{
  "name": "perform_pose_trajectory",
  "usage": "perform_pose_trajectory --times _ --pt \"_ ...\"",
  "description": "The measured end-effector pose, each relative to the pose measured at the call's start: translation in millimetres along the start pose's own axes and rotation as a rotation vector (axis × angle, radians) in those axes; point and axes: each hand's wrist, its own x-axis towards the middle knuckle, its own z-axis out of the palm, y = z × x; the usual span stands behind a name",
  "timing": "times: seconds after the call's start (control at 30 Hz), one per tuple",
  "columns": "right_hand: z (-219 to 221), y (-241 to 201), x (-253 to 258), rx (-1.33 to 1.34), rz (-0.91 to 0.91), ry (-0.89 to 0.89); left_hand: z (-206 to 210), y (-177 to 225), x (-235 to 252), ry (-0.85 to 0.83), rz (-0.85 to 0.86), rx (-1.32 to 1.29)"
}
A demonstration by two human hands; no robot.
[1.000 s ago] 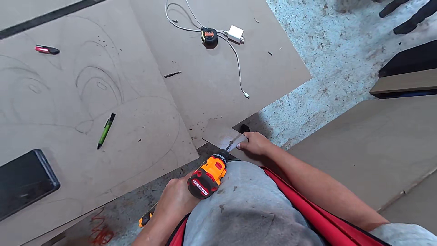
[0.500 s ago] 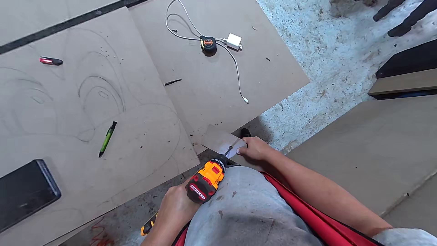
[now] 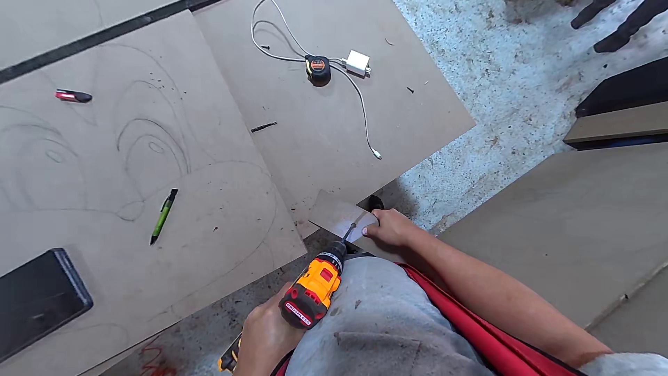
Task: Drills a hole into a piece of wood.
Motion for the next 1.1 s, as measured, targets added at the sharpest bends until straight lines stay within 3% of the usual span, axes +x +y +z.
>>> perform_pose_trajectory --times 0.23,0.3,0.43,0.57,0.8,1.1 --pt "6.2 -3.4 -0.4 -0.028 -0.013 -0.019 -5.4 -8.7 24.7 -0.257 -0.048 -0.027" --pt "5.9 -2.8 -0.5 -0.04 -0.014 -0.022 -3.1 -12.3 22.7 -0.226 -0.012 -0.047" --pt "2.9 3.9 1.8 -0.024 -0.026 0.009 9.9 -17.3 7.1 0.033 0.138 -0.056" --pt "1.4 3.1 0.5 -0.011 -0.009 0.02 15.8 -13.1 -1.8 0.159 0.138 -0.032" --pt "2.7 5.1 1.8 -0.013 -0.017 0.033 17.7 -12.2 -2.7 0.186 0.107 -0.015" --pt "3.2 7.2 2.6 -0.018 -0.038 0.038 22.3 -22.3 10.2 0.184 0.215 -0.025"
